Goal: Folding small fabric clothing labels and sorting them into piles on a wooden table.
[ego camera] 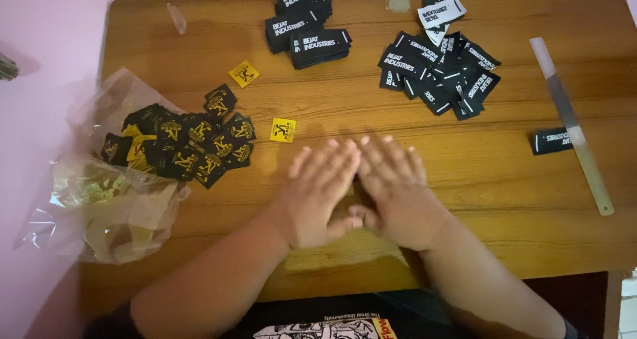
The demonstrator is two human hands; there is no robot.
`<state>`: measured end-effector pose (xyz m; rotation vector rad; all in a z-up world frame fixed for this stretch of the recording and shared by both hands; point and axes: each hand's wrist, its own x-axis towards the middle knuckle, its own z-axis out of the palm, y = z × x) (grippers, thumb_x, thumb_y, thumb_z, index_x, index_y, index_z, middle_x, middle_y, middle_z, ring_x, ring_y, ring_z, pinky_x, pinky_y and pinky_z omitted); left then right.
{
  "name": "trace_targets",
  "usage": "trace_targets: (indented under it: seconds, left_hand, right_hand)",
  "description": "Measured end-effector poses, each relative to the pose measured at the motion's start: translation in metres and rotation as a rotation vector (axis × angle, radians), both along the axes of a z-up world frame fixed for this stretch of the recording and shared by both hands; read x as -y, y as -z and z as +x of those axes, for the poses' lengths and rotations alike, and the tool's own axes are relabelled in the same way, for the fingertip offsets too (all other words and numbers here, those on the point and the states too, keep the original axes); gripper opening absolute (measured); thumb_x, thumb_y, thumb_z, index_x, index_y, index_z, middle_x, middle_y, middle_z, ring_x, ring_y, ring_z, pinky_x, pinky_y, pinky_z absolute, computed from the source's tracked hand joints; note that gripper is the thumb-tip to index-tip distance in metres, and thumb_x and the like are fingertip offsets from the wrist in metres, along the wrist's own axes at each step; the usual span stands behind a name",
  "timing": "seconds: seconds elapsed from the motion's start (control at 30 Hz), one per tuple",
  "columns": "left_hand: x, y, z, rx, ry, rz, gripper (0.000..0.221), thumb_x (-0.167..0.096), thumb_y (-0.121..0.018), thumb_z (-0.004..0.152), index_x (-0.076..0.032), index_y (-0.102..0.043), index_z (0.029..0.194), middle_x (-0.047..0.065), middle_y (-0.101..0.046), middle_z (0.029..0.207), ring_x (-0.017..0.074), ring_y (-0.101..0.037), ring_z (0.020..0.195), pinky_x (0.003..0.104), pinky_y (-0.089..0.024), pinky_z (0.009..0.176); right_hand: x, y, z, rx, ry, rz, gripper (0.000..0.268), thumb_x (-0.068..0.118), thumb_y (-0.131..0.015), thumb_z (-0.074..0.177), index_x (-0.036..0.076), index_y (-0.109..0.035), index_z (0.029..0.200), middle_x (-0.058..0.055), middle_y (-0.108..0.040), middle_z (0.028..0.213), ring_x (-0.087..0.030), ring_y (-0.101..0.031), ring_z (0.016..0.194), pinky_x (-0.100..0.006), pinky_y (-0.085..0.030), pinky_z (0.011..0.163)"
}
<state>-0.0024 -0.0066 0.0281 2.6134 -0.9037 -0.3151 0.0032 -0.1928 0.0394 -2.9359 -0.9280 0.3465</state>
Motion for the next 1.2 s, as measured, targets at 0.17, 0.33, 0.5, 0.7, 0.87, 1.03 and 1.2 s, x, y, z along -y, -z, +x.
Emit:
trace_targets:
  seconds: [0.17, 0.33, 0.5, 0.7, 0.87, 1.03, 1.2]
  left_hand:
    - [0.004, -0.011, 0.005, -0.157, 0.102, 0.262, 0.090, -0.065, -0.032, 0.083, -0.001, -0.008, 0.142, 0.015, -0.004, 0.151, 0.0289, -0.001, 0.139, 0.048, 0.007, 0.110]
    - [0.005, -0.017, 0.007, -0.247, 0.119, 0.353, 0.089, -0.062, -0.033, 0.083, -0.004, -0.002, 0.143, 0.011, 0.008, 0.152, 0.0269, 0.007, 0.139, 0.047, 0.011, 0.110]
    - [0.003, -0.006, 0.008, -0.166, 0.078, 0.214, 0.085, -0.060, -0.036, 0.084, -0.011, 0.000, 0.143, 0.010, 0.010, 0.150, 0.0289, 0.014, 0.136, 0.052, 0.018, 0.102]
    - [-0.003, -0.001, 0.003, -0.099, -0.007, 0.043, 0.079, -0.055, -0.042, 0.085, -0.013, -0.012, 0.143, 0.009, 0.006, 0.151, 0.0305, 0.009, 0.137, 0.055, 0.006, 0.104]
    - [-0.006, -0.007, 0.000, -0.121, -0.027, -0.081, 0.074, -0.050, -0.045, 0.082, -0.011, -0.024, 0.142, 0.014, -0.004, 0.151, 0.0387, -0.004, 0.137, 0.061, -0.004, 0.105]
    - [-0.007, -0.011, 0.000, -0.030, -0.138, 0.002, 0.065, -0.047, -0.047, 0.082, -0.018, -0.031, 0.139, 0.008, -0.016, 0.149, 0.0350, -0.017, 0.135, 0.063, -0.011, 0.102]
    - [-0.010, -0.002, 0.006, -0.015, -0.353, -0.024, 0.063, -0.047, -0.058, 0.074, -0.019, -0.042, 0.128, 0.003, -0.043, 0.131, 0.0283, -0.029, 0.128, 0.061, -0.014, 0.098]
  right_hand:
    - [-0.020, -0.020, 0.003, -0.275, 0.076, -0.248, 0.082, 0.061, -0.044, 0.084, 0.014, -0.012, 0.144, -0.004, 0.000, 0.153, -0.032, 0.001, 0.138, -0.057, 0.002, 0.107]
    - [-0.002, -0.038, 0.021, -0.293, 0.159, -0.226, 0.080, 0.058, -0.051, 0.080, 0.022, -0.018, 0.143, 0.005, -0.011, 0.151, -0.034, -0.001, 0.139, -0.063, 0.001, 0.106]
    - [0.071, -0.021, 0.052, 0.199, 1.005, 0.258, 0.055, 0.031, -0.053, 0.081, 0.008, -0.043, 0.129, -0.023, -0.028, 0.138, -0.041, -0.018, 0.126, -0.074, -0.019, 0.087]
    - [0.080, -0.022, 0.056, -0.039, 1.179, 0.090, 0.057, 0.043, -0.043, 0.082, 0.010, -0.039, 0.128, -0.018, -0.031, 0.139, -0.043, -0.027, 0.125, -0.067, -0.022, 0.093]
    - [0.129, 0.066, 0.080, 0.288, 0.900, 0.063, 0.037, 0.041, -0.051, 0.086, 0.023, -0.064, 0.116, -0.010, -0.060, 0.104, -0.033, -0.058, 0.099, -0.047, -0.048, 0.078]
    - [0.134, 0.058, 0.079, 0.642, 0.909, 0.105, 0.026, 0.031, -0.056, 0.088, 0.021, -0.071, 0.106, -0.008, -0.062, 0.102, -0.029, -0.058, 0.097, -0.039, -0.047, 0.080]
    - [0.102, 0.015, 0.056, 0.204, 1.097, 0.101, 0.038, 0.044, -0.055, 0.086, 0.022, -0.064, 0.116, -0.014, -0.052, 0.109, -0.038, -0.049, 0.106, -0.047, -0.042, 0.087]
